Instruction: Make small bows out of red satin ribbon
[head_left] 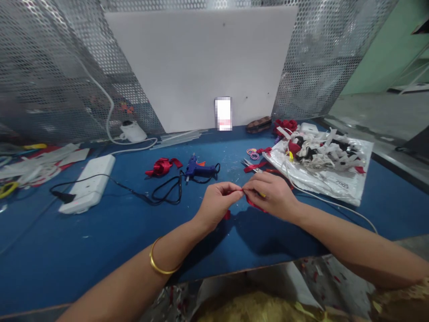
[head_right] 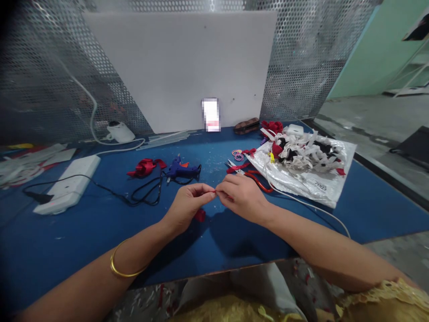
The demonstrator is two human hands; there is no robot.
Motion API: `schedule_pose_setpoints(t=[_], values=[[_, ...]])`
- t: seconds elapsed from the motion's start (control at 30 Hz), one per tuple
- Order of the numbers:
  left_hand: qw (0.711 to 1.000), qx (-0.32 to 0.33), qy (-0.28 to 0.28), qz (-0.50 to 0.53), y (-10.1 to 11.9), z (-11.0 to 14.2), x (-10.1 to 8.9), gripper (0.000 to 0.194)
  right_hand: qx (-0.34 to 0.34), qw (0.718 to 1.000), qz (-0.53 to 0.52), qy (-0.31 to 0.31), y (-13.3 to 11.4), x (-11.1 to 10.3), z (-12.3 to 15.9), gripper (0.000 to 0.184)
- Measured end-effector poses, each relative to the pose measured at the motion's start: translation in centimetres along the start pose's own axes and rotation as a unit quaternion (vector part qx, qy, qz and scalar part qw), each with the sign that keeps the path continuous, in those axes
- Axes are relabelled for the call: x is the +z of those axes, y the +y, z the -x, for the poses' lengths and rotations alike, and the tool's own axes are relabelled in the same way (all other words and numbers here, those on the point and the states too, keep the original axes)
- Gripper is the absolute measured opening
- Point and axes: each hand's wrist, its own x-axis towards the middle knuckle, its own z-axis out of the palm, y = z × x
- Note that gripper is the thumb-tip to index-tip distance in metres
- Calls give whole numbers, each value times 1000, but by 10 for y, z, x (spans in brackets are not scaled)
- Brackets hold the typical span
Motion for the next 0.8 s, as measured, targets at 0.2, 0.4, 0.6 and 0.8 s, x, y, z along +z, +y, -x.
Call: schedule_pose_setpoints(t=[0.2, 0.4, 0.6, 0.8], values=[[999, -6, -21, -31, 1, -1, -2, 16, 68, 995, -79, -4, -5, -2, -3, 12], [998, -12, -58, -17, 7, 0, -5, 14, 239, 935, -262, -29, -3, -3, -5, 12], [999, -14, -44, 6, 6, -1, -5, 14, 161, 963, -215, -10, 0, -6, -7, 15], [999, -6, -28, -30, 0, 0, -2, 17, 41, 994, -99, -3, 2, -1, -1, 14]])
